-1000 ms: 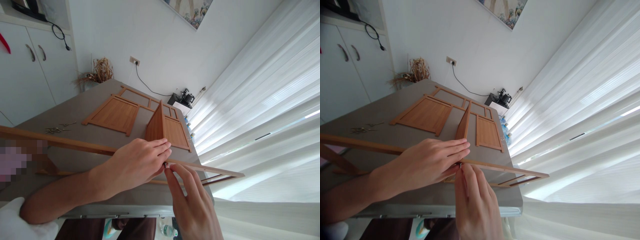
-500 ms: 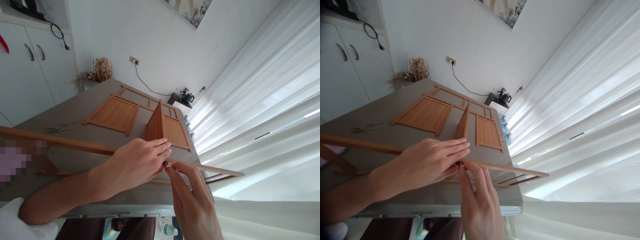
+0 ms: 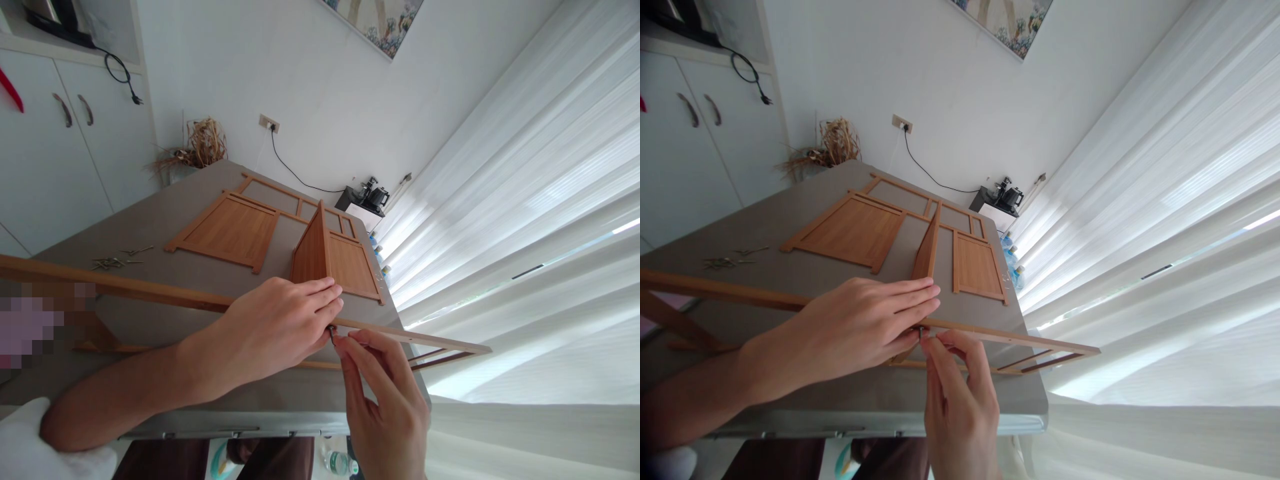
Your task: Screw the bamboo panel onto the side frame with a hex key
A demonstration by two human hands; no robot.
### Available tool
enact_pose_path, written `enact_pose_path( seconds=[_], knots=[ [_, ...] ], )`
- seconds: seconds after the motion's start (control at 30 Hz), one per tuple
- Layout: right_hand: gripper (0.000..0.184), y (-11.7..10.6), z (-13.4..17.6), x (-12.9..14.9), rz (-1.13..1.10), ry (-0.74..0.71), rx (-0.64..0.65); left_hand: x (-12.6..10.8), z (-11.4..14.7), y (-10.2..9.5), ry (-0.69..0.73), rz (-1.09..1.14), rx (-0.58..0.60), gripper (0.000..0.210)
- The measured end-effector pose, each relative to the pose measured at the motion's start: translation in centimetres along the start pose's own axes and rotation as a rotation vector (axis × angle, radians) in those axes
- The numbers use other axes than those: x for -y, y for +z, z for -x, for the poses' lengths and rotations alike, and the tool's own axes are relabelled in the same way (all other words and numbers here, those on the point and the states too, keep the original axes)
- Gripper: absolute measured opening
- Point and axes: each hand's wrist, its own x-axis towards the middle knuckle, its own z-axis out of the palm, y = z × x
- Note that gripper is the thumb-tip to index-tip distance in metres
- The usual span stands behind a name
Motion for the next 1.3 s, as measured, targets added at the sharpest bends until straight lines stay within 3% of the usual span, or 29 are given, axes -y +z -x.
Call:
enact_pose_path(
  seconds=[0.13, 0.43, 1.1, 1.3],
  knots=[
    [0.024, 0.6, -0.1, 0.6, -0.007, 0.047, -0.088, 0.0, -0.1, 0.0, -0.005, 0.009, -0.005, 0.032],
    [0.029, 1.3, 1.5, 1.5, 0.062, 0.094, -0.151, 0.1, -0.2, 0.3, 0.008, 0.010, -0.010, 0.033],
    [0.024, 0.7, 0.1, 1.1, 0.046, 0.007, -0.058, 0.2, -0.1, 0.3, 0.016, 0.004, -0.013, 0.033],
    [0.020, 0.6, 0.1, 1.2, 0.038, 0.084, -0.068, 0.1, 0.0, 0.3, 0.018, -0.007, -0.019, 0.032]
  ],
)
